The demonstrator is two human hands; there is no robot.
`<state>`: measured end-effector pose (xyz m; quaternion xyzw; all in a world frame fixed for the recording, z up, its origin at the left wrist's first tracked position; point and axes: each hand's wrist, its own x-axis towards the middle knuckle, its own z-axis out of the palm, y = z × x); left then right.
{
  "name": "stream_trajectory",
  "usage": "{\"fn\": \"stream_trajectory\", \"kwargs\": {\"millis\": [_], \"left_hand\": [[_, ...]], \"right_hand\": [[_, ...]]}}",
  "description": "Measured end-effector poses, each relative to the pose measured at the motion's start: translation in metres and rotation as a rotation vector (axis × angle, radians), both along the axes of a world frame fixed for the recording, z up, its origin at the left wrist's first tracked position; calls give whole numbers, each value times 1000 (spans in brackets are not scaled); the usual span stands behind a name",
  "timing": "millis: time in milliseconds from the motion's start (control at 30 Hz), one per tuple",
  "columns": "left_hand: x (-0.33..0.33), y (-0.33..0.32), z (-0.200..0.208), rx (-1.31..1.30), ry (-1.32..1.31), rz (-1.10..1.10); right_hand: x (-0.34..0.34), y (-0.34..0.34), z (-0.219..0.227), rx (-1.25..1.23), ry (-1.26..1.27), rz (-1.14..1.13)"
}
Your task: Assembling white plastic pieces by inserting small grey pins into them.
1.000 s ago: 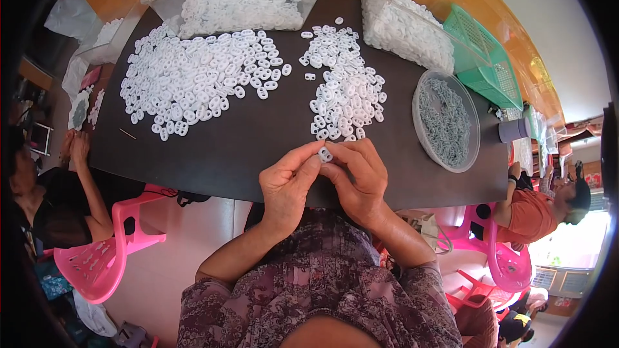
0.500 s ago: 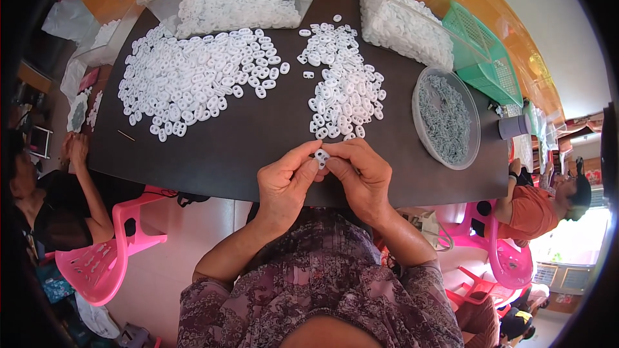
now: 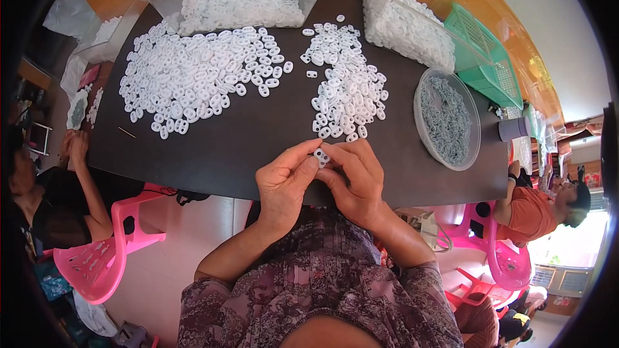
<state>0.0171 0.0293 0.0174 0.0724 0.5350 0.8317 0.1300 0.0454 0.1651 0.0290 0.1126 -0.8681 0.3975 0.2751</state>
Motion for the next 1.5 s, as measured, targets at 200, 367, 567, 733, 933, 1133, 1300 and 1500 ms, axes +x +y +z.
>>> {"fn": "stream_trajectory", "kwargs": {"millis": [200, 367, 567, 733, 933, 1133, 1300, 1500], "left_hand": [[-1, -5, 1, -66, 60, -34], [-3, -5, -9, -54, 163, -21], [-1, -2, -14, -44, 219, 53], [-1, 0, -19, -48, 251, 98], [2, 0, -23, -46, 259, 146], [2, 0, -22, -34, 279, 158], [3, -2, -14, 6, 242, 137], [6, -2, -11, 41, 222, 130]], "right_hand": [[2, -1, -2, -72, -13, -3], [3, -2, -1, -99, -26, -12], [3, -7, 0, -145, -8, -6], [4, -11, -1, -198, -8, -2], [4, -13, -2, -201, -12, 18], [2, -16, -1, -179, 42, 4], [5, -18, 7, -228, -67, 1], [7, -19, 4, -228, -19, -6]]}}
